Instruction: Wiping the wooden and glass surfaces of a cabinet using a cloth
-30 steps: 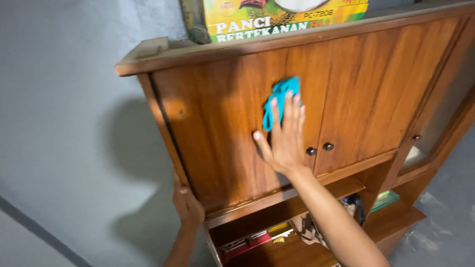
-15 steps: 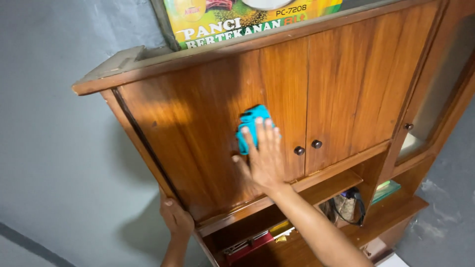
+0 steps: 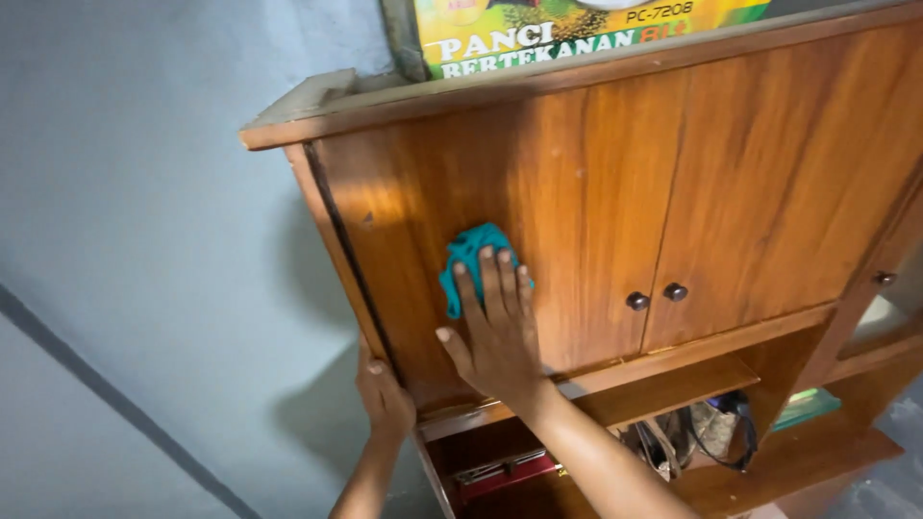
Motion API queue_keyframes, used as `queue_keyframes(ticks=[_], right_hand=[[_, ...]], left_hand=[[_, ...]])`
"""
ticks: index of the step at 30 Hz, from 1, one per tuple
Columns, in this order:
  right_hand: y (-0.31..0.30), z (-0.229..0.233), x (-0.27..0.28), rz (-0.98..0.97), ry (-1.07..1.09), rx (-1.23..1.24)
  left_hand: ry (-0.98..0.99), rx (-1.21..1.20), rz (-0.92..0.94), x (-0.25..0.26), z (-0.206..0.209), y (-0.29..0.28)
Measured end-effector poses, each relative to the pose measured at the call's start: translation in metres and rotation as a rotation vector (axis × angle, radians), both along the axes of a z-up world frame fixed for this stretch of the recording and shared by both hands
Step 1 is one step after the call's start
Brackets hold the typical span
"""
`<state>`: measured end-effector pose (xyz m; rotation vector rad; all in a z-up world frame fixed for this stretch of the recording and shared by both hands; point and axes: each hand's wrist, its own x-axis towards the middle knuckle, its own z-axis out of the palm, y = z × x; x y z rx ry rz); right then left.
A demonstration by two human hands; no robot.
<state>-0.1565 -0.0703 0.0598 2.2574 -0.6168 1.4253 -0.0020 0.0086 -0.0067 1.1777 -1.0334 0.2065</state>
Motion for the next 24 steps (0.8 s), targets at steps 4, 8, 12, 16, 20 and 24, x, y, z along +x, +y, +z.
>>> queue_keyframes(ticks=[4,8,12,16,20,24], right_hand=[[0.02,0.025,0.026,0.097,-0.125,0.098],[0.031,0.013,0.051,0.295,-0.049,-0.067],[0.019,-0.017,0.025,0.263,-0.006,-0.084],[-0.003,-0.051,-0.004,-0.075,0.253,0.054],[-0.044,-0.058,-0.032,-0.215,-0.156,0.275],[-0.05,-0.014,-0.055,-0.185,-0.506,0.258]], left_hand=[[-0.05,-0.077,-0.202,-0.011,0.021,0.012],[-0.111,-0.067,-0.131,-0.01,0.02,0.011],[-0.123,-0.072,-0.106,-0.003,0.009,0.007],[-0.114,-0.068,-0.071,-0.003,0.007,0.007],[-0.152,-0.098,0.061,0.017,-0.022,-0.009],[-0.139,-0.1,-0.044,-0.003,0.006,0.004]])
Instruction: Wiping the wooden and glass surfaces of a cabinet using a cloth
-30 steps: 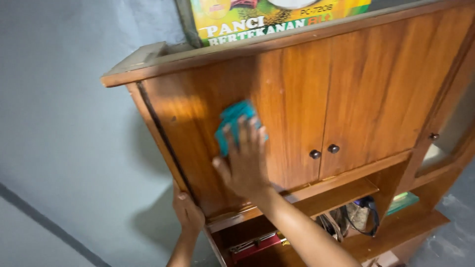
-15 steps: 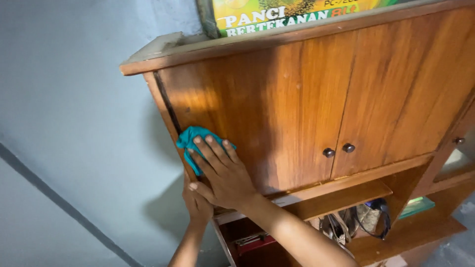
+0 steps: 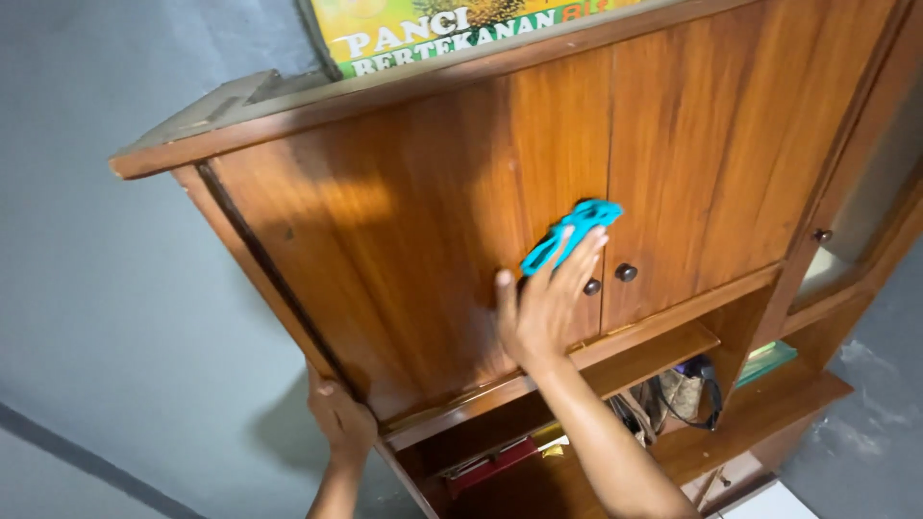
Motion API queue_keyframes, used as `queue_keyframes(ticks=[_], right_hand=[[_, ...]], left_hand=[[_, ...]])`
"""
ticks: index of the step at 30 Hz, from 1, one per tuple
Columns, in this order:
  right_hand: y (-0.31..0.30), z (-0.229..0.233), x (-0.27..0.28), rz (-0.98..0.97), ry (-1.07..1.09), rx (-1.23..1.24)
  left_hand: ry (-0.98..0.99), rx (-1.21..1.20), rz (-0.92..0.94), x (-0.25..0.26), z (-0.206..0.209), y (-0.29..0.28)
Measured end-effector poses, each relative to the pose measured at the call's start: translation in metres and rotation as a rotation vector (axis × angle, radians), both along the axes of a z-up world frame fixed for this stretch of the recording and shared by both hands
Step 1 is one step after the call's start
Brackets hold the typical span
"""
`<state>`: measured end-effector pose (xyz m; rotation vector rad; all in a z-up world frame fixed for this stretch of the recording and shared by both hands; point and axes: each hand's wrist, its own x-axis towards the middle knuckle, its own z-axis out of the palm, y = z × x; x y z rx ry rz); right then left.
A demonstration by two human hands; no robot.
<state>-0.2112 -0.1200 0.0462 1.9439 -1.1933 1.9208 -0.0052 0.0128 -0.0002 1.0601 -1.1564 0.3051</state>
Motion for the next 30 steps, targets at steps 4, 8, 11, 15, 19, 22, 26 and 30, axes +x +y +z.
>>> queue_keyframes(ticks=[4,8,11,15,19,22,26,30], right_hand=[[0.004,0.004,-0.002,0.104,-0.156,0.119],[0.022,-0.003,0.001,0.234,-0.15,0.236],[0.008,0.003,-0.001,0.34,-0.363,0.289],[0.015,0.015,0.017,0.238,-0.346,0.317],[0.055,-0.022,0.057,-0.047,0.401,0.027],[0.059,-0.087,0.07,0.202,0.535,-0.14],[0.055,-0.114,0.069,0.273,0.438,-0.194],[0.066,-0.097,0.095,0.196,0.277,-0.149]], left_hand=[[0.076,0.04,0.104,0.002,-0.006,-0.004],[0.021,0.058,0.061,-0.011,0.015,0.007],[0.003,-0.018,0.027,-0.008,0.01,0.002],[-0.014,-0.048,-0.051,-0.012,0.016,0.003],[0.031,0.027,-0.014,-0.01,0.013,0.006],[0.026,0.025,-0.019,-0.005,0.004,0.002],[0.04,0.042,-0.021,-0.006,0.007,0.004],[0.027,0.016,-0.037,-0.007,0.012,0.003]])
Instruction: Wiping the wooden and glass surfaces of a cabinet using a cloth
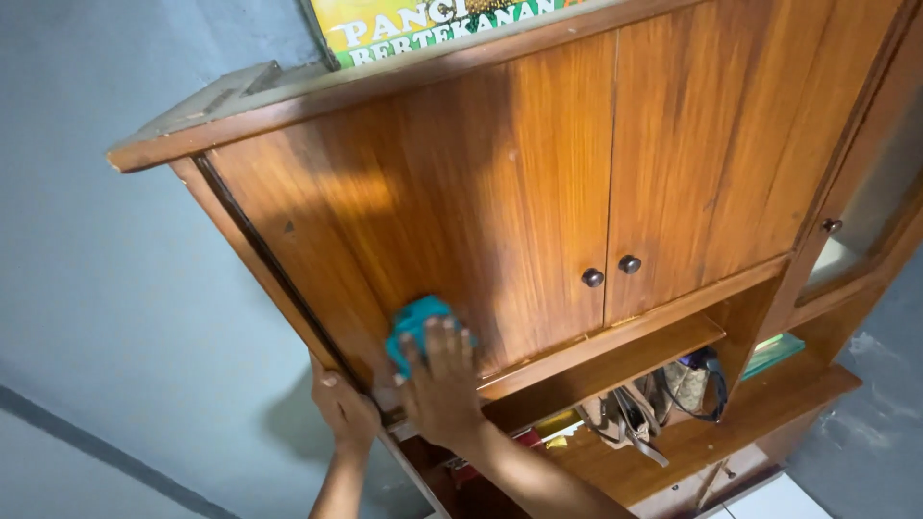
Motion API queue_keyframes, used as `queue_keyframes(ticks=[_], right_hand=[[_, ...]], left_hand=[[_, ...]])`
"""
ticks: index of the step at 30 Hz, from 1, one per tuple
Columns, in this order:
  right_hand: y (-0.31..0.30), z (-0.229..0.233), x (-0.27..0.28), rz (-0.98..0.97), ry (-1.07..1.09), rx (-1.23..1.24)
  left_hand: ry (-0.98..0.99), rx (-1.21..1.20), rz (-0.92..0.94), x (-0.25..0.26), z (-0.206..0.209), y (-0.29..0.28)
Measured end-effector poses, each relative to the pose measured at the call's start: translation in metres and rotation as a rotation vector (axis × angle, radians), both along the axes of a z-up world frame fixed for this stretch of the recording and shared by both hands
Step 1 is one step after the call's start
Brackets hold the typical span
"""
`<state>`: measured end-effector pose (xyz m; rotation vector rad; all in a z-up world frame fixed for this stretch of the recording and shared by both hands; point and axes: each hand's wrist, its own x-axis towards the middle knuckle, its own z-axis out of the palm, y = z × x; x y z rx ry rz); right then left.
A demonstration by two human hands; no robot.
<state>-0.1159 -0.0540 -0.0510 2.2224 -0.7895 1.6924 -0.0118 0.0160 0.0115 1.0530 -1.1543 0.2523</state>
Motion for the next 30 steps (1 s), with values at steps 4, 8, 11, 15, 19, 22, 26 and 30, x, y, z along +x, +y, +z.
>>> queue_keyframes(ticks=[4,8,11,15,19,22,26,30], right_hand=[[0.021,0.006,-0.011,0.283,0.309,-0.002],[0.024,-0.021,-0.041,0.384,0.322,-0.118],[0.0,-0.054,-0.063,0.431,0.341,0.176],[-0.027,-0.061,-0.105,0.174,0.139,0.128],[-0.066,-0.078,-0.142,-0.109,-0.135,0.113],[-0.08,-0.069,-0.167,-0.099,-0.299,0.092],[-0.083,-0.075,-0.166,-0.097,-0.371,0.072],[-0.062,-0.069,-0.144,-0.126,-0.288,0.074]], left_hand=[[-0.056,0.019,0.096,0.006,-0.006,-0.002],[-0.019,-0.056,-0.06,-0.005,0.001,0.002],[-0.011,0.037,0.132,0.012,-0.017,-0.006],[-0.004,-0.029,-0.011,0.006,-0.011,-0.005],[0.027,-0.05,-0.002,0.0,-0.005,-0.004],[0.019,-0.015,0.056,-0.001,-0.002,-0.003],[-0.003,0.015,0.081,0.001,-0.005,-0.002],[-0.025,0.001,0.032,-0.01,0.01,0.002]])
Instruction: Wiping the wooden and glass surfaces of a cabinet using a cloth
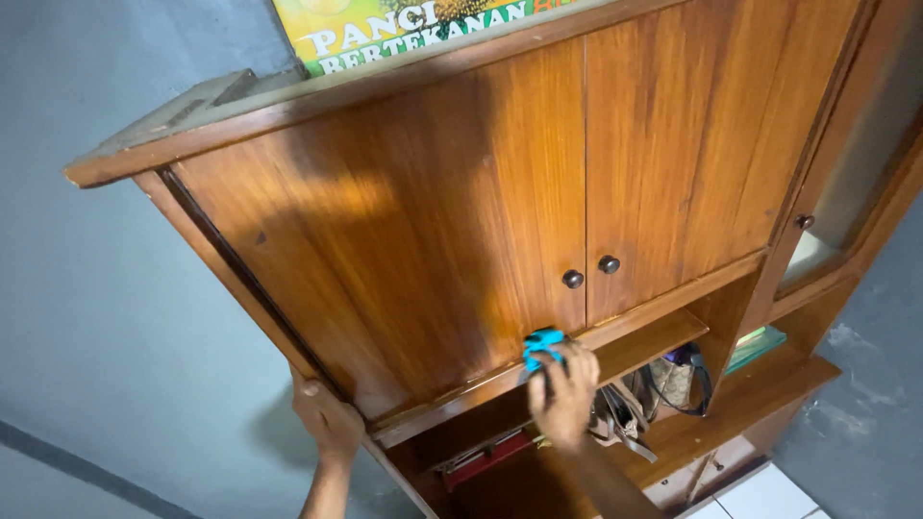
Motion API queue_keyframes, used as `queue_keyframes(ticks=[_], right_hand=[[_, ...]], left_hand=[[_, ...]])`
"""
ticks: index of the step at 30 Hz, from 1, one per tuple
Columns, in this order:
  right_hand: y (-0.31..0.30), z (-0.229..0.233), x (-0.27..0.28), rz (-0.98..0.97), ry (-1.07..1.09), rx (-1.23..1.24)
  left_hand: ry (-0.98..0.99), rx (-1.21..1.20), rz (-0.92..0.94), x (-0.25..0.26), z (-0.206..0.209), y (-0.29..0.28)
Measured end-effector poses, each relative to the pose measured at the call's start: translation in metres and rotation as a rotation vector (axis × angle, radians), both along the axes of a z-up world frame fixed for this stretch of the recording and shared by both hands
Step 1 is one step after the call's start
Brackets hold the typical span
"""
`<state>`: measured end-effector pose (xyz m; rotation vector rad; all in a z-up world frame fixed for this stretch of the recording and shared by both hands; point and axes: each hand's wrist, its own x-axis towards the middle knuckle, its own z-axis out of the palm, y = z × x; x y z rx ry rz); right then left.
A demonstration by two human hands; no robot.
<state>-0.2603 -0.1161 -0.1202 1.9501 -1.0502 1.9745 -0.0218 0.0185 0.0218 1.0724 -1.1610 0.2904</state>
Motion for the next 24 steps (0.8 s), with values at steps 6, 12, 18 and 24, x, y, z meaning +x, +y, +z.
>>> queue_keyframes(ticks=[6,12,18,24], right_hand=[[0.057,0.018,0.072,0.14,0.073,-0.111],[0.106,0.051,0.117,0.346,0.225,-0.211],[0.074,0.051,0.073,0.396,0.328,-0.219],[0.002,0.025,-0.013,0.134,0.228,-0.159]], left_hand=[[-0.045,-0.044,-0.012,0.002,-0.001,0.0],[-0.082,0.007,0.118,0.012,-0.014,-0.003],[0.0,0.118,0.244,0.042,-0.049,-0.013],[0.02,0.202,0.391,0.075,-0.088,-0.028]])
